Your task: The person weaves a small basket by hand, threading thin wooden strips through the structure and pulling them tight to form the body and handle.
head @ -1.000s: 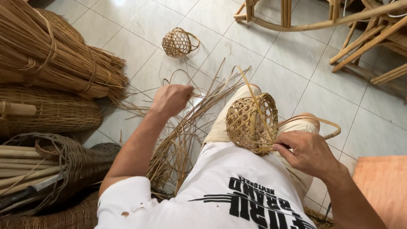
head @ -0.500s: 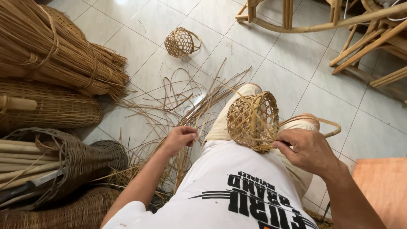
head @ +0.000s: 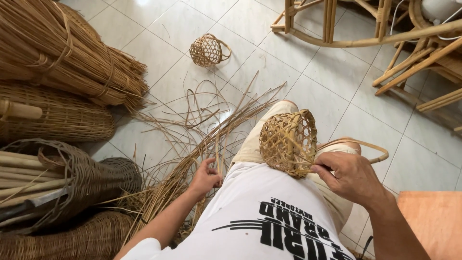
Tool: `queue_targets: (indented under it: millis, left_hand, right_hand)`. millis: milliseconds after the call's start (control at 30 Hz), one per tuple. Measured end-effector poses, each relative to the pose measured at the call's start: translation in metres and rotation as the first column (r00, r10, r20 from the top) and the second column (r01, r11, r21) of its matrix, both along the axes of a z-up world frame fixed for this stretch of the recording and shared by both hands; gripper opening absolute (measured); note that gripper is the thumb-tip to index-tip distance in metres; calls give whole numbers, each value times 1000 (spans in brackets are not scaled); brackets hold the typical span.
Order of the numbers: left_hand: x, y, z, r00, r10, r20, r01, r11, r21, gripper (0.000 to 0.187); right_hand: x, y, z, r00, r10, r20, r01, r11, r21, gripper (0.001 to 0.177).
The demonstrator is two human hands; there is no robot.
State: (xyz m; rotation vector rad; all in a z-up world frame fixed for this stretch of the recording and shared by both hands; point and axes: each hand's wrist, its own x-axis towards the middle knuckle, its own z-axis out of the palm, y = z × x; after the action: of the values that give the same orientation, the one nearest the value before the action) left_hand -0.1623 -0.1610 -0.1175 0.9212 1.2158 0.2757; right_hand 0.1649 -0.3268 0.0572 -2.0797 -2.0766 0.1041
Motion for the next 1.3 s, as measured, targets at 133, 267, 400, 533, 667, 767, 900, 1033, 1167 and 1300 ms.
queue_targets:
  millis: [133, 267, 400, 533, 667, 767, 900, 1033, 1167, 1300]
  left_hand:
    - [-10, 9, -53, 996, 61, 58, -52, 986, -157, 91]
    - [-20, 23, -81, 972, -212, 104, 229, 954, -194, 67]
    - [5, 75, 5, 979, 52, 199, -38, 997, -72, 50]
    - [48, 130, 46, 592, 45, 805, -186, 979, 82, 21]
    - [113, 127, 114, 296, -300, 907, -44, 944, 326, 16]
    - [159, 109, 131, 247, -459, 853, 79, 887, 455, 19]
    - [189, 81, 143, 486, -720, 494, 270, 662, 699, 36]
    - [196, 74, 151, 480, -774, 414, 369, 605, 705, 48]
    - [196, 75, 168, 480, -843, 245, 383, 452, 806, 39]
    - [203, 67, 167, 441, -893, 88, 390, 279, 878, 16]
  right_hand:
    - [1, 3, 0, 1000, 2, 24, -2, 1000, -12, 17]
    - [0, 3, -1, 999, 16, 30, -15, 999, -34, 15]
    - [0, 9, 6, 996, 55, 71, -52, 998, -39, 14]
    - [-5, 15, 11, 991, 116, 62, -114, 993, -35, 12]
    - [-10, 19, 15, 990, 99, 101, -93, 994, -59, 13]
    - [-14, 22, 20, 989, 105, 104, -98, 992, -78, 26]
    - [-13, 21, 15, 988, 108, 110, -97, 990, -98, 27]
    - [-8, 18, 10, 983, 127, 135, -119, 991, -65, 26]
    - [-12, 22, 14, 986, 122, 117, -111, 989, -97, 24]
    - [-13, 24, 15, 985, 155, 73, -149, 986, -78, 19]
